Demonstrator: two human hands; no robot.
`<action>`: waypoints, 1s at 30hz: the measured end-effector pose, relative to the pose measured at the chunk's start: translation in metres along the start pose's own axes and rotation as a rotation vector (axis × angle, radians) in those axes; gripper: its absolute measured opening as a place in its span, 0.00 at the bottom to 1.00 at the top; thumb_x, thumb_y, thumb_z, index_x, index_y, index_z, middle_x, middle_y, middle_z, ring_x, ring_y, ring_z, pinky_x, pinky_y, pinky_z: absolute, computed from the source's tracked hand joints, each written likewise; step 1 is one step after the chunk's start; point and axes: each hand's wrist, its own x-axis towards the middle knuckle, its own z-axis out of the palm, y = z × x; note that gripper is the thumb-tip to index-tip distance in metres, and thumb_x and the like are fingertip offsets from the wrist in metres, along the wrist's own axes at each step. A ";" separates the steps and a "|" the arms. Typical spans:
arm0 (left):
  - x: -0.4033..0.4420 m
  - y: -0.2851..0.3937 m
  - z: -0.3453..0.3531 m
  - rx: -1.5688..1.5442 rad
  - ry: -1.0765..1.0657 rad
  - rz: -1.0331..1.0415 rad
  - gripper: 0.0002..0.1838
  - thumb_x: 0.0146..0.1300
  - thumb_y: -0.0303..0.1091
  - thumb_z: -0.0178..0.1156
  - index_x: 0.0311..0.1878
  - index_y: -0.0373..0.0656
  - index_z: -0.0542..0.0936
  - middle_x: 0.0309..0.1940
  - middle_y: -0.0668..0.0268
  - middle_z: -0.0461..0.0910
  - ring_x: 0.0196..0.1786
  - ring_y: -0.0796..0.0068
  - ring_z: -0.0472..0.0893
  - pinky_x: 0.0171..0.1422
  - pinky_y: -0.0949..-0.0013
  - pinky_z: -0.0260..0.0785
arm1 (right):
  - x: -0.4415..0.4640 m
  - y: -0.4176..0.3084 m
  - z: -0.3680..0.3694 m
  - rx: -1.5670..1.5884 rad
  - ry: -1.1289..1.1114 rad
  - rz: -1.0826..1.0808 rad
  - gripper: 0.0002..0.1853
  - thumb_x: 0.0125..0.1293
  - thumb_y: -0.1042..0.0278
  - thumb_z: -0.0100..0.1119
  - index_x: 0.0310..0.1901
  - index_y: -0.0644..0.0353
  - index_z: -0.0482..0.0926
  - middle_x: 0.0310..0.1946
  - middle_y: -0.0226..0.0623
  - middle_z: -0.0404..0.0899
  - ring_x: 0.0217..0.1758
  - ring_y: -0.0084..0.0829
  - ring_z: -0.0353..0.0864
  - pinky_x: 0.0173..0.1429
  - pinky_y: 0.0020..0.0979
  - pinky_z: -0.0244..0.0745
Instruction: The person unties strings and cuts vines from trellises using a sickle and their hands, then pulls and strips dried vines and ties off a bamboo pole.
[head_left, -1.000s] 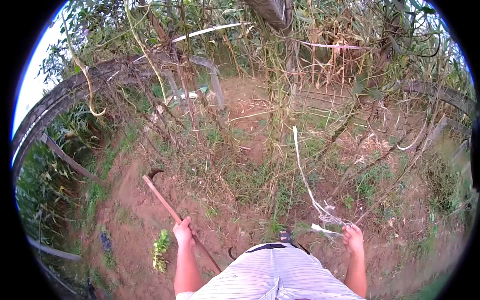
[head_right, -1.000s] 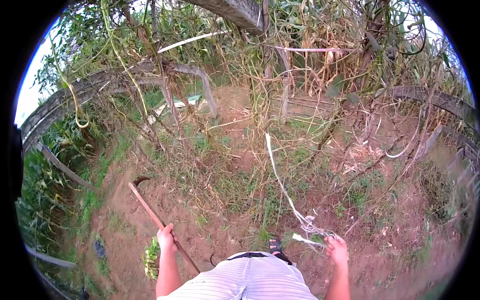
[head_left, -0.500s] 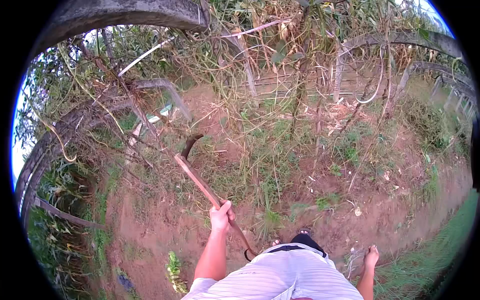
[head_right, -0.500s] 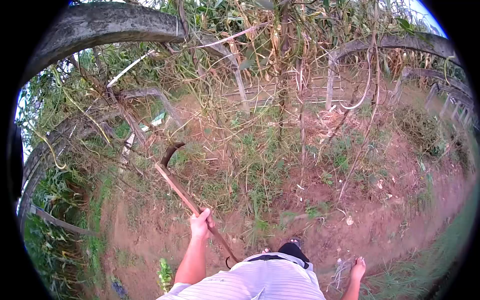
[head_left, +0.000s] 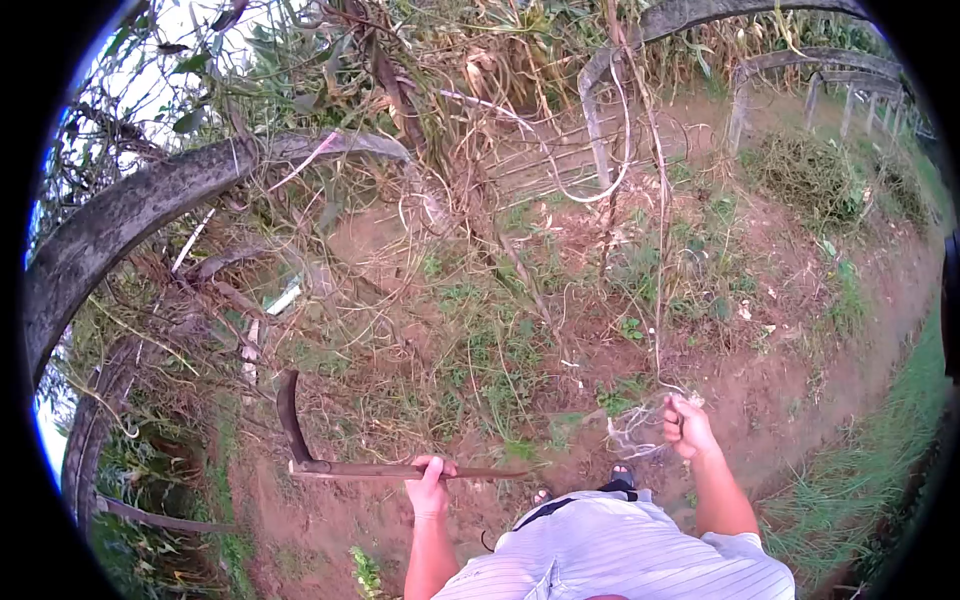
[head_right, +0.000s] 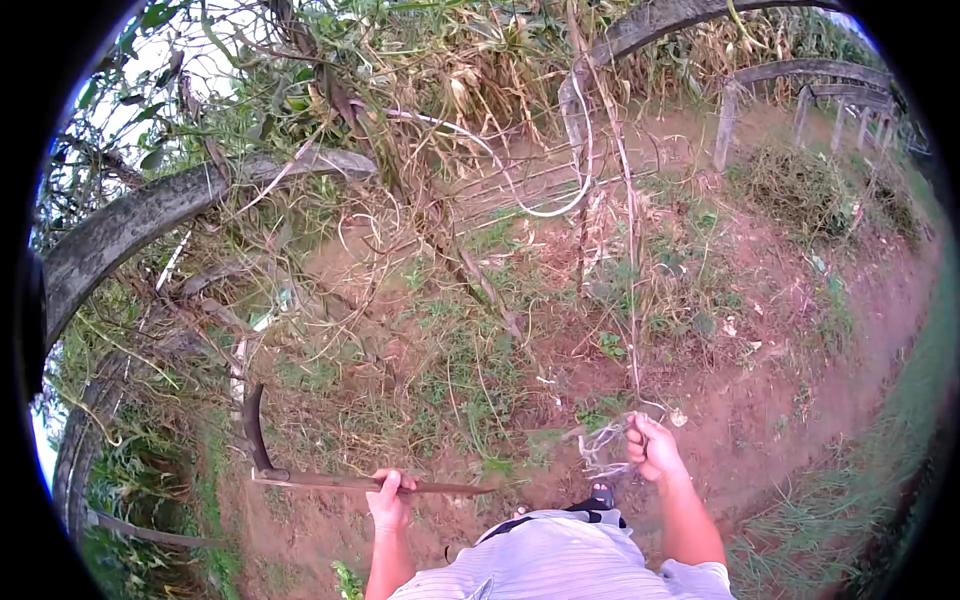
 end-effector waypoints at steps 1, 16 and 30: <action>-0.004 -0.005 0.016 0.040 -0.005 -0.010 0.09 0.64 0.32 0.67 0.33 0.41 0.76 0.24 0.61 0.78 0.29 0.66 0.79 0.42 0.56 0.75 | 0.008 0.001 0.002 0.006 0.007 0.013 0.11 0.77 0.56 0.51 0.44 0.54 0.76 0.19 0.19 0.59 0.19 0.19 0.57 0.23 0.21 0.51; -0.022 -0.007 0.066 0.155 0.057 -0.128 0.10 0.64 0.34 0.68 0.33 0.40 0.79 0.20 0.68 0.76 0.24 0.75 0.75 0.34 0.67 0.70 | 0.011 -0.013 -0.019 0.112 -0.276 0.222 0.20 0.78 0.48 0.47 0.57 0.53 0.77 0.16 0.17 0.50 0.16 0.15 0.48 0.19 0.21 0.46; -0.036 -0.021 0.081 0.289 -0.025 -0.217 0.11 0.65 0.36 0.69 0.33 0.39 0.81 0.25 0.72 0.76 0.29 0.80 0.74 0.34 0.70 0.67 | 0.023 0.006 0.015 -0.265 -0.075 0.163 0.13 0.77 0.55 0.50 0.42 0.56 0.75 0.19 0.20 0.57 0.21 0.19 0.56 0.26 0.25 0.53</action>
